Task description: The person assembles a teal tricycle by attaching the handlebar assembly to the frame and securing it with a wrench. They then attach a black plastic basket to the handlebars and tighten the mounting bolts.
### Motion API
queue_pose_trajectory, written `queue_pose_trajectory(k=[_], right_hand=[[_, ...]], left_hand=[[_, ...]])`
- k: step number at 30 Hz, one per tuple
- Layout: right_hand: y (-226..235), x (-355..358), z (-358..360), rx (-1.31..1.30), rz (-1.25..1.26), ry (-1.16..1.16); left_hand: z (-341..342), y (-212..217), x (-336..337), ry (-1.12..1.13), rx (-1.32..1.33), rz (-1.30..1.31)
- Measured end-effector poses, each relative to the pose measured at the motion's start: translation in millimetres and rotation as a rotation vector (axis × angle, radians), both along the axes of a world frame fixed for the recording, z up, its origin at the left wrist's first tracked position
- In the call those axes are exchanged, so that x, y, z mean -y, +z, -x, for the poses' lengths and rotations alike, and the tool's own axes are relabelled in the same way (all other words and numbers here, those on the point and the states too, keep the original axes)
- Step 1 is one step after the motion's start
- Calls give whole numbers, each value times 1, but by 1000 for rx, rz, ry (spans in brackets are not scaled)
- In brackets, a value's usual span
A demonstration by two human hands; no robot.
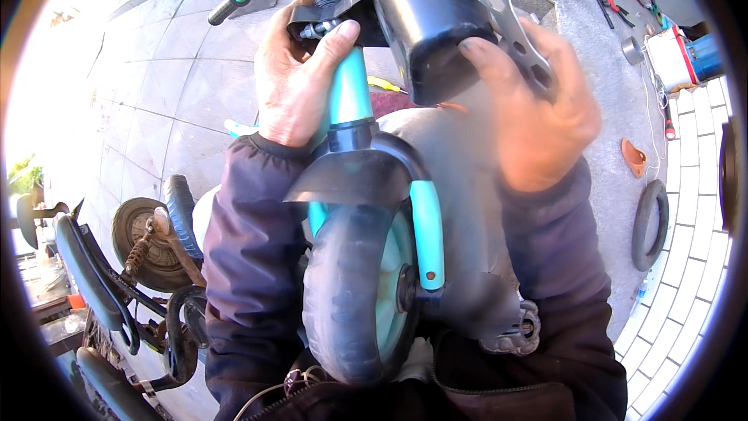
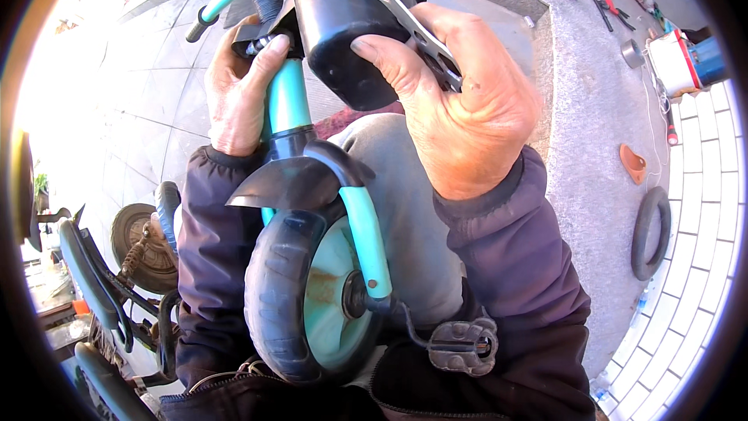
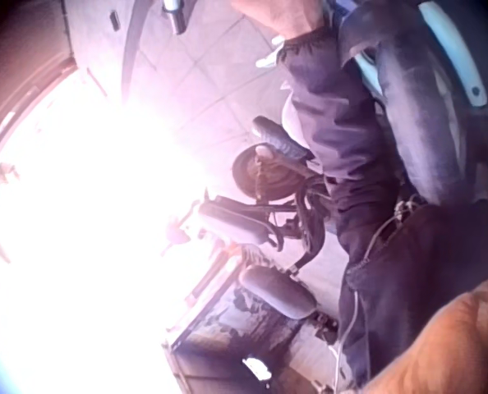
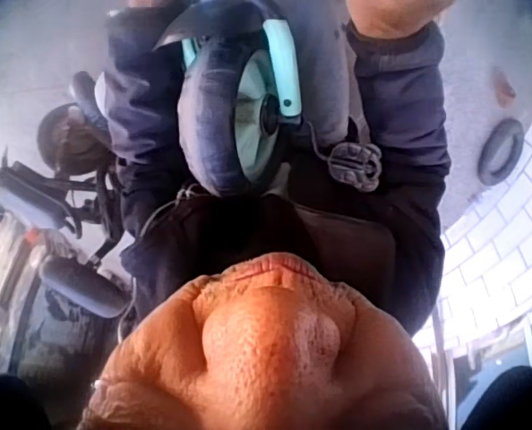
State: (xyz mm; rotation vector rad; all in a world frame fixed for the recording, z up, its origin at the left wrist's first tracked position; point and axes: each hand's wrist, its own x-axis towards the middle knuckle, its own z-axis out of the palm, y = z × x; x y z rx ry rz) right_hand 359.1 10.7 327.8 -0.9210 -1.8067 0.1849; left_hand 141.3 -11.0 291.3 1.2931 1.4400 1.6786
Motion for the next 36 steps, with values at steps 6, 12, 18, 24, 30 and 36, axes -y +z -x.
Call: queue_pose_trajectory(k=[6,12,18,24,30,36], right_hand=[[1,-1,8,-122,32,47],[0,-1,9,-129,-12,19],[1,3,7,-181,64,39],[2,7,6,-168,116,11],[2,4,5,-127,56,8],[2,3,3,-109,72,-20]], left_hand=[[-5,11,-8,309,-442,-64],[-8,13,-14,347,-468,-63],[-9,12,-9,281,-421,-33],[-11,11,-8,270,-417,-51],[-12,12,-11,299,-423,-18],[-10,13,-6,228,-348,1]])
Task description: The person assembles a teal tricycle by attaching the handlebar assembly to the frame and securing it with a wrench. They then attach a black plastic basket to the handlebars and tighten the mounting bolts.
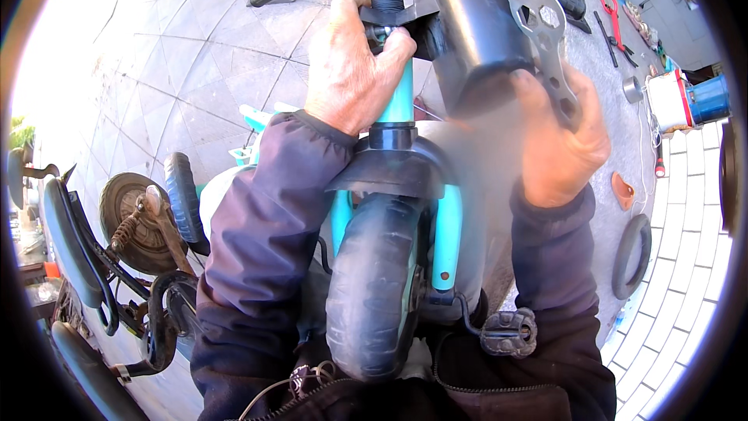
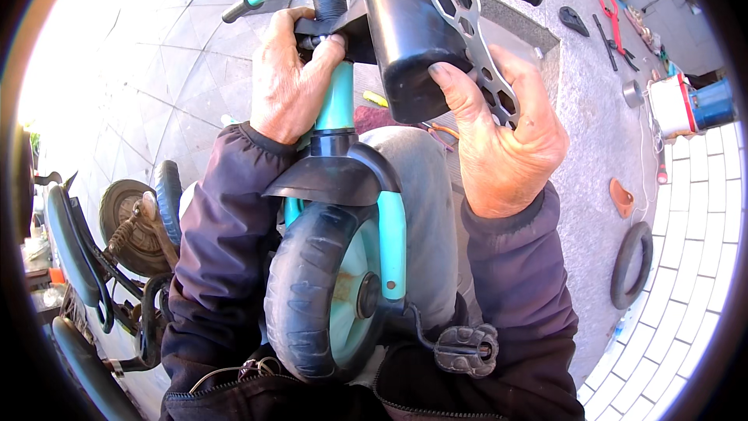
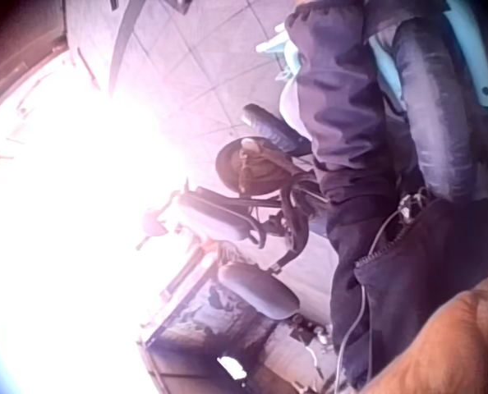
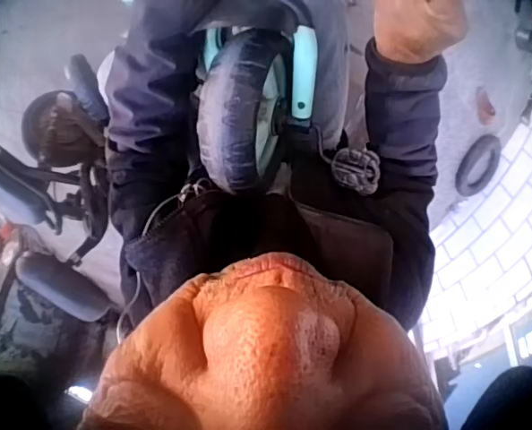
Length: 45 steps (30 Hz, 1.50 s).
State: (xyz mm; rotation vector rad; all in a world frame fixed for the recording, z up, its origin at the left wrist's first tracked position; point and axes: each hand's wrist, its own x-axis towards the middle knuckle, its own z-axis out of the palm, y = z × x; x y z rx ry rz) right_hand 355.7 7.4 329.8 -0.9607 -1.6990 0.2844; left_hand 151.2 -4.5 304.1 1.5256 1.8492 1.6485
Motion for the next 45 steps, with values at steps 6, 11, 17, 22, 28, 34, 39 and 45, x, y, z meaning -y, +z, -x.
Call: queue_pose_trajectory(k=[6,11,17,22,28,34,39,45], right_hand=[[2,-1,-2,-31,64,47],[3,-1,-1,-46,93,43],[12,16,-2,-211,249,76],[32,41,-4,-164,377,257],[58,57,1,-43,557,327],[82,43,5,120,451,332],[108,26,10,312,325,298],[123,6,27,363,375,436]], left_hand=[[11,-14,8,-212,326,-66],[16,-35,22,-116,468,-148],[15,-47,27,-16,341,-185],[14,-51,21,-46,363,-87],[19,-55,10,-286,556,-57],[37,-54,12,-643,1109,81],[38,-58,6,-834,1260,36],[35,-62,0,-870,1301,69]])
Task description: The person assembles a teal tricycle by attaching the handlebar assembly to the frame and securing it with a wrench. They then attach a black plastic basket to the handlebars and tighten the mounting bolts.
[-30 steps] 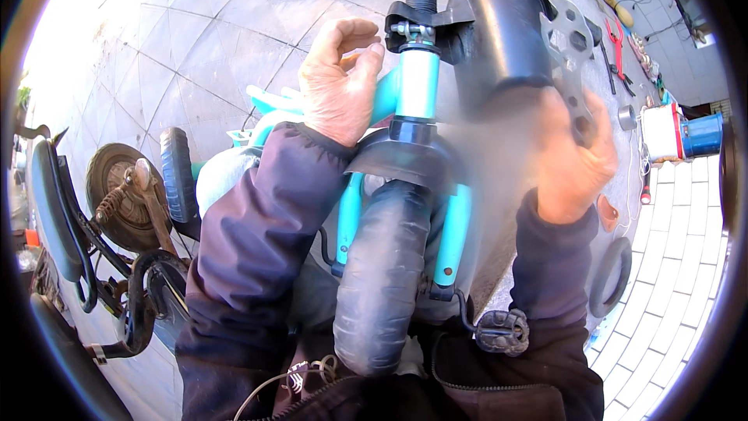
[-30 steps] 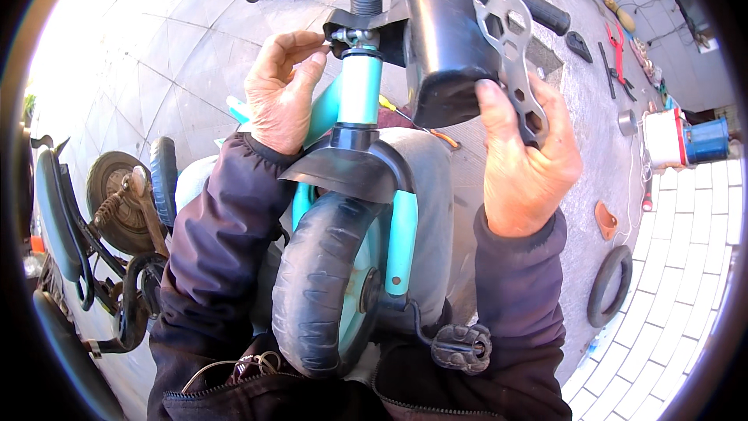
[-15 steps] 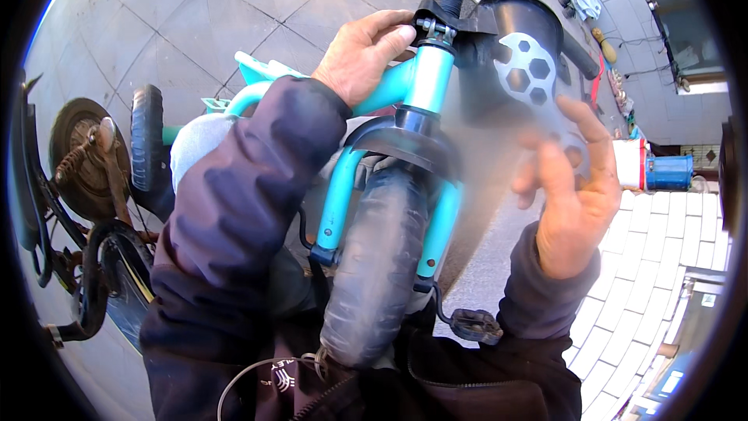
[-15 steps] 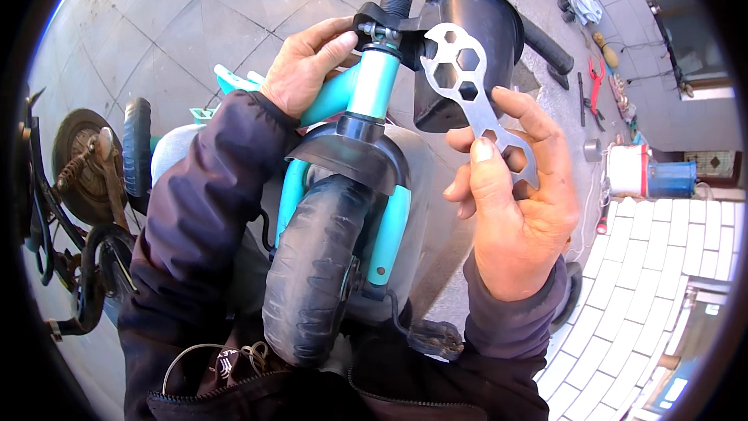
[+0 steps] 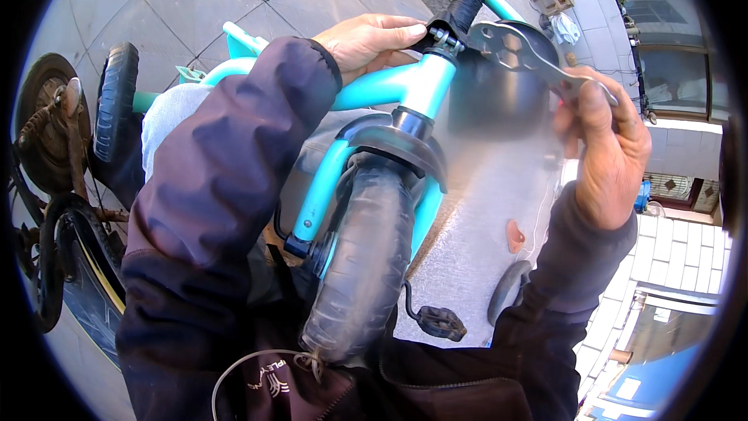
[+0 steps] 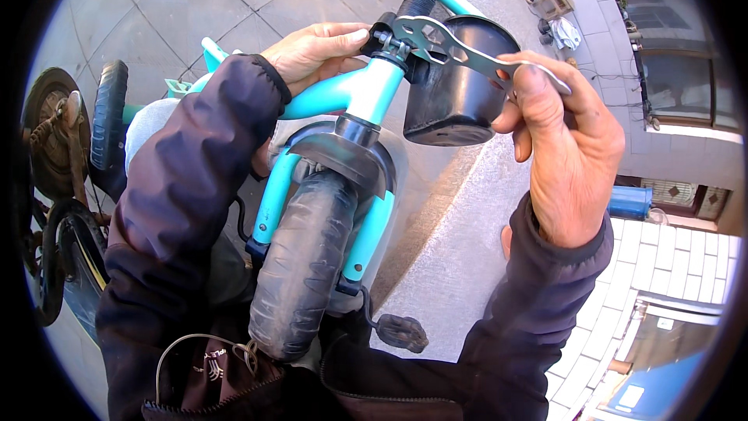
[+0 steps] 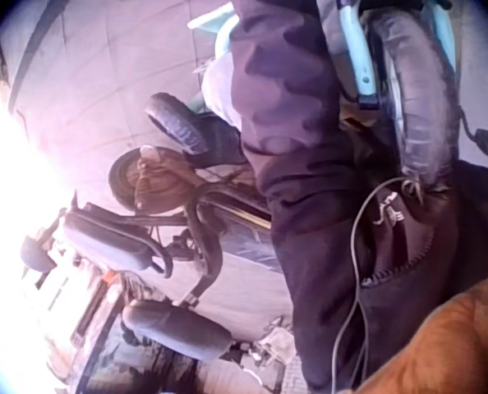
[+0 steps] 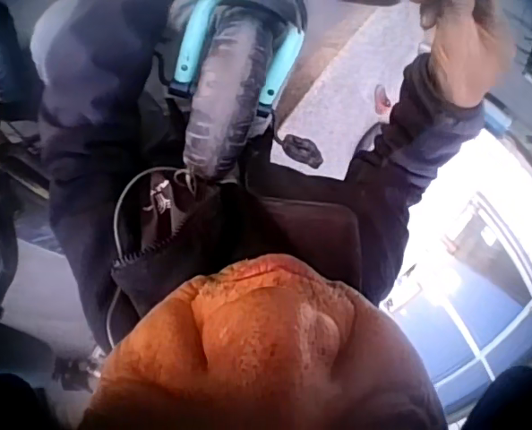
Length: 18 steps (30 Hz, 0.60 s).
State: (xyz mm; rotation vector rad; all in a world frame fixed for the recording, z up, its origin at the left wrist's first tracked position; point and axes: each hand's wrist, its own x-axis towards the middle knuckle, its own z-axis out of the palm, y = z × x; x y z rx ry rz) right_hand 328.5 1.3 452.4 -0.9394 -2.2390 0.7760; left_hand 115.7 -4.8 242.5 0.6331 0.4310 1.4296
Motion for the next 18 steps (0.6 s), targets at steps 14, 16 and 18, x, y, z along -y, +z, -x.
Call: queue_pose_trajectory(k=[14,16,18], right_hand=[[-6,-25,15,206,-71,292],[-10,-23,17,218,-195,368],[-13,-18,18,288,-347,407]], left_hand=[[1,-4,-6,-9,-48,19],[1,-4,-4,-5,-50,7],[1,-3,-3,-3,-58,2]])
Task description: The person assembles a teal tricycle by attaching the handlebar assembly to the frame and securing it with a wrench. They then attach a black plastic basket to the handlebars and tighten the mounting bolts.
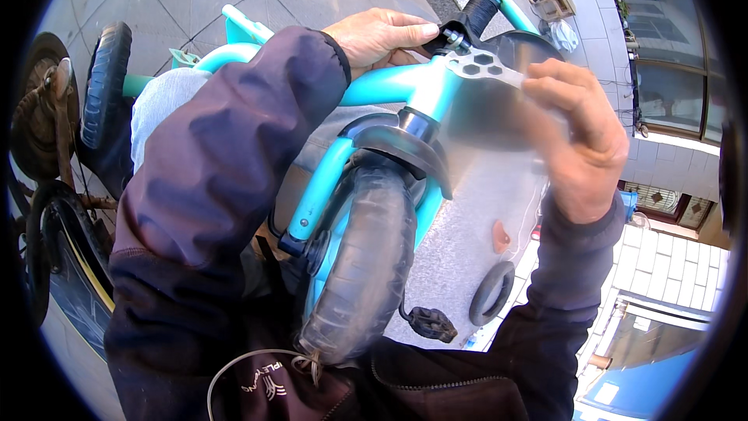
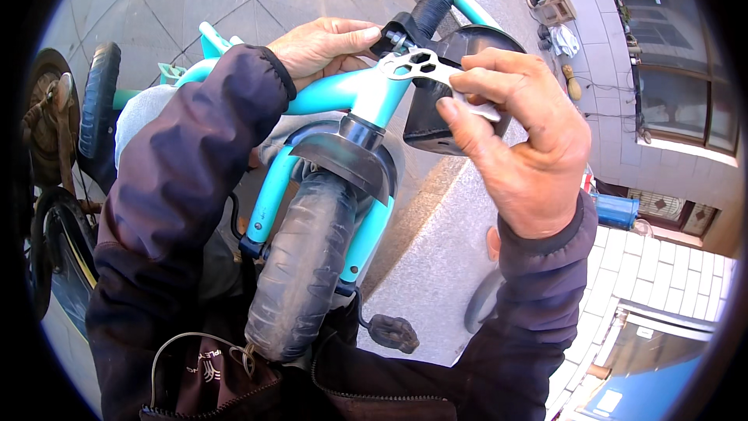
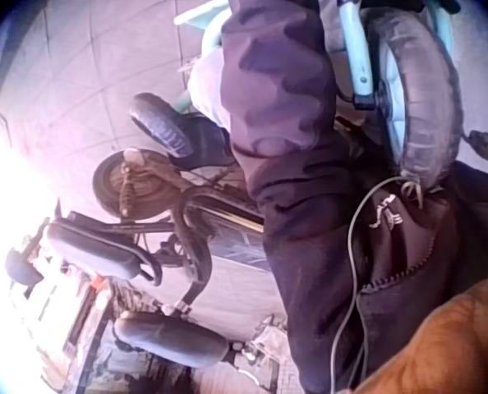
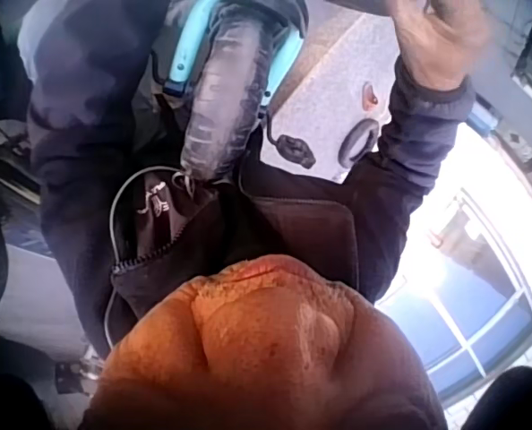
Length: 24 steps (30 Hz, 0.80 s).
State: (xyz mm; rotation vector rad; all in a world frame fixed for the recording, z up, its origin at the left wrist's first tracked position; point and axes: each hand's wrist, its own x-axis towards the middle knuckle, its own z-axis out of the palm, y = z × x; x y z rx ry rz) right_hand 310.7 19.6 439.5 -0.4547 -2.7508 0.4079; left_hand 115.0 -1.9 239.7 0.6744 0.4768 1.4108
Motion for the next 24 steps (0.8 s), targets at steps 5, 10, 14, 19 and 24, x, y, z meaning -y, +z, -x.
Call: queue_pose_trajectory(k=[5,10,14,19,24], right_hand=[[-8,8,9,64,-243,111],[-7,6,22,129,-380,192],[-1,9,36,214,-435,213],[1,16,55,273,-484,203],[-7,24,72,398,-624,179]], left_hand=[[-1,2,0,-8,-5,-11],[-2,1,-1,32,-55,28],[-3,1,-2,42,-108,15],[-5,-2,-6,70,-136,11],[-9,-7,-13,79,-155,3]])
